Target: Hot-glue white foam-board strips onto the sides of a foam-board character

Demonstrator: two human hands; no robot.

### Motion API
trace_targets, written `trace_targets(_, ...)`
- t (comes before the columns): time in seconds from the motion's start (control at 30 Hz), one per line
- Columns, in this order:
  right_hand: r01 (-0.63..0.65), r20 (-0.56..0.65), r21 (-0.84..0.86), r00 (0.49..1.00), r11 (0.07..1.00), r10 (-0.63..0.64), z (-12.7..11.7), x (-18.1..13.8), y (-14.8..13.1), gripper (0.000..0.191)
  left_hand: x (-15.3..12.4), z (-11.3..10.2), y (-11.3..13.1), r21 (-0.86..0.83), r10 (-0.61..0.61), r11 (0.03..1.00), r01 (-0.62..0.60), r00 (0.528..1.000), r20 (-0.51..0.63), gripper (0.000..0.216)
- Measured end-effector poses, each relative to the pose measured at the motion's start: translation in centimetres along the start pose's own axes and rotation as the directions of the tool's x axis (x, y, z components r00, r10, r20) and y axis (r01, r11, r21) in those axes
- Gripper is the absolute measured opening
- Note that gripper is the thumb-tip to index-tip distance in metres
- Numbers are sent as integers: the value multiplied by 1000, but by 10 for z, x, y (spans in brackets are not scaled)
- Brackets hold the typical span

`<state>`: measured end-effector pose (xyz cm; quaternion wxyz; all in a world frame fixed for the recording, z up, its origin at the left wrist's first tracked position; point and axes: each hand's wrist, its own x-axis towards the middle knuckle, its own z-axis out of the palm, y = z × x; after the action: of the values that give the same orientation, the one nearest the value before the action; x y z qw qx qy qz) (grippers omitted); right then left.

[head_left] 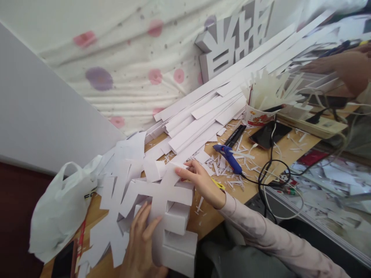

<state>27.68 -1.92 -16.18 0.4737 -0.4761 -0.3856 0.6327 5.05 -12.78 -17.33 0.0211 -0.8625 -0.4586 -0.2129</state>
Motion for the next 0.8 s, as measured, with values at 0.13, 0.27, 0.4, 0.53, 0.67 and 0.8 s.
trace_targets(0.13, 3, 31, -73, 1000, 997, -1, -1, 5, 1, 43, 0, -3, -5, 19, 8, 1000, -9, 999, 42, 75)
trace_targets(0.27, 133, 60, -271, 991, 953, -121, -18, -9, -12, 44, -1, -15, -20, 101, -28, 995, 17, 994, 102, 75)
trace_targets(0.4, 222, 24, -526, 969, 821, -246, -63, -44, -20, 36, 4, -23, -36, 143, -85, 988, 59, 980, 179, 75)
trace_targets(0.53, 43, -259, -871, 805, 489, -533, -112, -64, -3, 52, 15, -20, -49, 139, -57, 990, 10, 939, 340, 74)
trace_targets(0.67, -103, -186, -982, 648, 157, -739, -139, -50, 20, 68, 24, -12, -59, 74, 21, 996, -56, 913, 408, 70)
trace_targets(0.8, -133, -118, -991, 741, 28, -661, -146, -17, 24, 62, 28, -15, -68, 55, 58, 994, -94, 884, 464, 70)
